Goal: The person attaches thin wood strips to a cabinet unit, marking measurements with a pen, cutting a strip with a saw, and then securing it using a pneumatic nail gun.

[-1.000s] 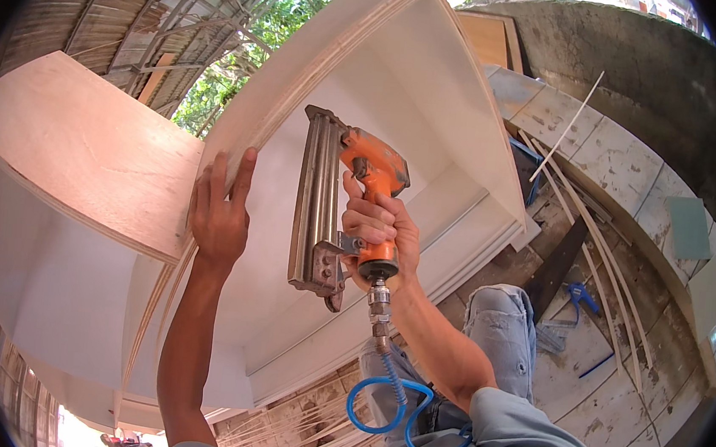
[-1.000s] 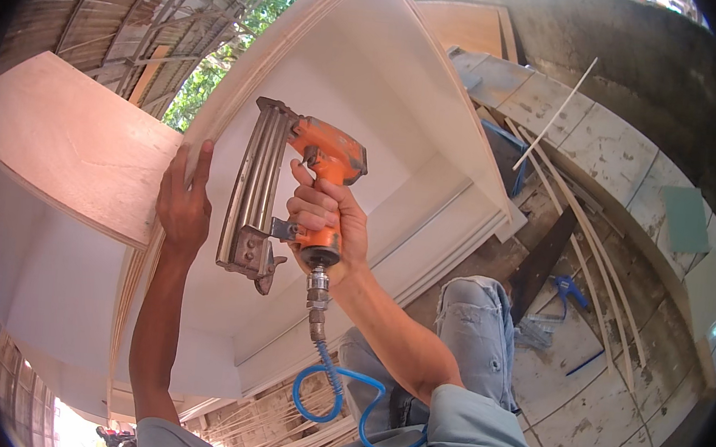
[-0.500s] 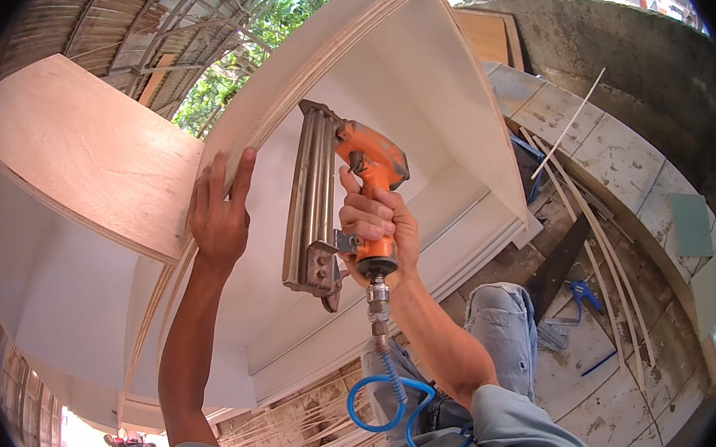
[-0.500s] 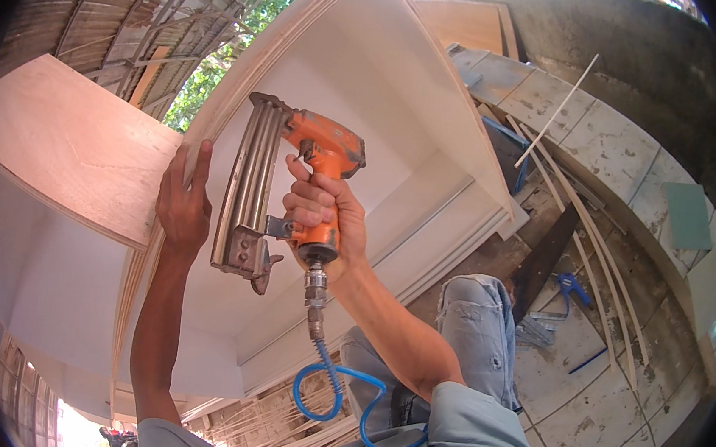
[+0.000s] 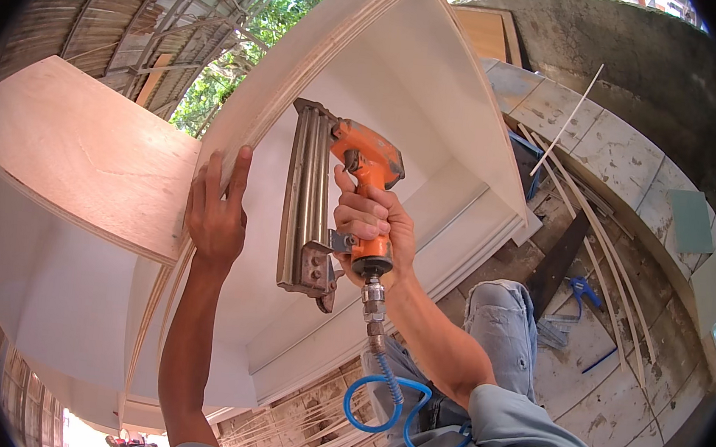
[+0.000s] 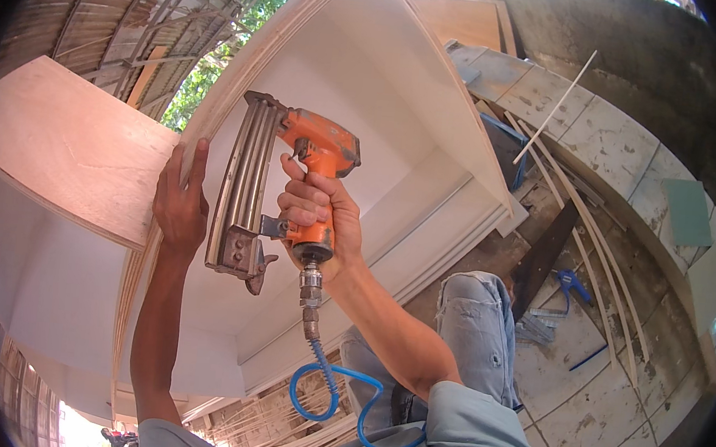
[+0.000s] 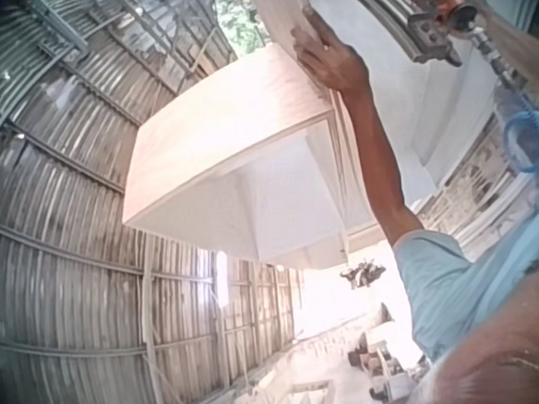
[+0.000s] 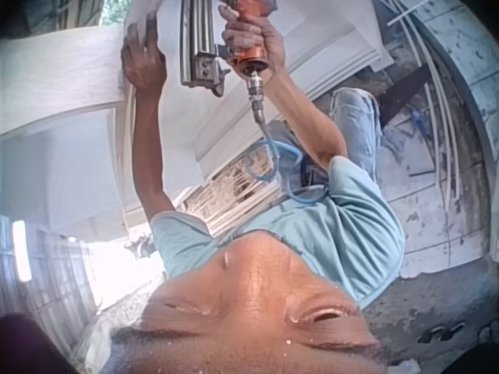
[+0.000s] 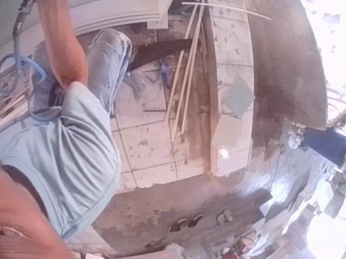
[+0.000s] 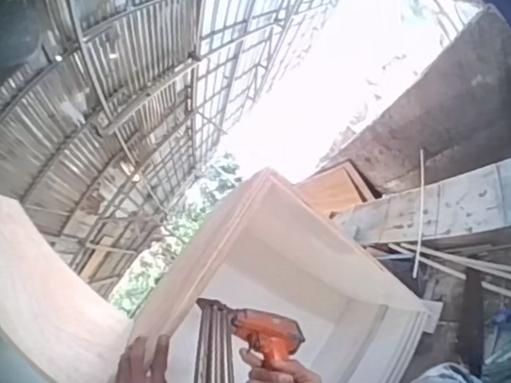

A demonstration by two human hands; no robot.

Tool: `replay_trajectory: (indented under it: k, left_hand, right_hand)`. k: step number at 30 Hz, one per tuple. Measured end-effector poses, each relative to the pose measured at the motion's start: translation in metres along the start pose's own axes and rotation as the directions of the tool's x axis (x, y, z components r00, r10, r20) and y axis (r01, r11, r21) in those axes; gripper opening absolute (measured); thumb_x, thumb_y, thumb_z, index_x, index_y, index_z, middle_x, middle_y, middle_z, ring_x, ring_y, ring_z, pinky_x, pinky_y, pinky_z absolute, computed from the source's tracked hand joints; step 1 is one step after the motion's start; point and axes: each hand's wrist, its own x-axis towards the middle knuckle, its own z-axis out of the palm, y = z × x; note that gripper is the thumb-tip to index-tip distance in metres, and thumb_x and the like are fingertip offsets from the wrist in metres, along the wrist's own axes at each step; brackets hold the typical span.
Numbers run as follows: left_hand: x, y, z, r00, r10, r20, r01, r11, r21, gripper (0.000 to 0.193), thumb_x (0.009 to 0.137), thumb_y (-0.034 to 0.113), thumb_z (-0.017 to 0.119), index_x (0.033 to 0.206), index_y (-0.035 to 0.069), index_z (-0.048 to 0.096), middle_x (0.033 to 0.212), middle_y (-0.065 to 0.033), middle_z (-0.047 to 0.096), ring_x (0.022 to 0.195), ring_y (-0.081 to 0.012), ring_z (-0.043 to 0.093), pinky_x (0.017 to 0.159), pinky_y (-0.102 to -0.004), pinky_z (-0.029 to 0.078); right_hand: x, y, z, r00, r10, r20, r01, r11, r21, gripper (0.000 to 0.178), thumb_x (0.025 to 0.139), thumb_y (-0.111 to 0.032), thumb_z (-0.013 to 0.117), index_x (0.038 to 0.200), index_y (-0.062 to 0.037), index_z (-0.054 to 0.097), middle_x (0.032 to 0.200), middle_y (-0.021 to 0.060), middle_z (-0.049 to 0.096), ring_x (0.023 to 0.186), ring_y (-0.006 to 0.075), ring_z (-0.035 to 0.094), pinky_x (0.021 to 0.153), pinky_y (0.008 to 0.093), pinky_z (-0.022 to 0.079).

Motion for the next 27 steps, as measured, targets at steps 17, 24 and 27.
replay_trajectory:
  k: [17, 24, 27]
  left_hand:
    - [0.0004, -0.001, 0.0011, 1.0, 0.001, -0.014, -0.001, 1.0, -0.009, 0.061, 0.085, -0.007, 0.053, 0.141, 0.018, 0.052, 0.12, -0.0205, 0.058, 0.094, -0.038, 0.06, 0.082, -0.0459, 0.054]
    - [0.0001, -0.0017, 0.0011, 1.0, 0.003, -0.016, -0.003, 1.0, -0.01, 0.062, 0.085, -0.008, 0.052, 0.141, 0.019, 0.052, 0.121, -0.0206, 0.058, 0.093, -0.0378, 0.06, 0.082, -0.046, 0.054]
    - [-0.0002, -0.002, 0.0014, 1.0, 0.002, -0.013, -0.002, 1.0, -0.007, 0.062, 0.085, -0.008, 0.052, 0.141, 0.019, 0.052, 0.121, -0.0208, 0.057, 0.093, -0.0378, 0.06, 0.082, -0.0461, 0.054]
  right_hand:
    - [0.0009, 0.0056, -0.0026, 1.0, -0.021, 0.01, 0.02, 1.0, 0.014, 0.034, 0.095, -0.009, 0.049, 0.124, 0.0091, 0.052, 0.061, -0.0028, 0.042, 0.053, 0.0063, 0.041, 0.053, 0.0233, 0.046]
    - [0.0014, 0.0062, -0.0038, 1.0, -0.011, 0.013, 0.011, 1.0, 0.023, 0.034, 0.095, -0.009, 0.049, 0.124, 0.0086, 0.051, 0.061, -0.003, 0.042, 0.053, 0.0061, 0.041, 0.052, 0.0235, 0.046]
    - [0.0016, 0.0054, -0.0057, 1.0, -0.009, 0.02, 0.009, 1.0, 0.028, 0.034, 0.095, -0.009, 0.049, 0.124, 0.0084, 0.051, 0.061, -0.0032, 0.042, 0.053, 0.0062, 0.041, 0.052, 0.0237, 0.046]
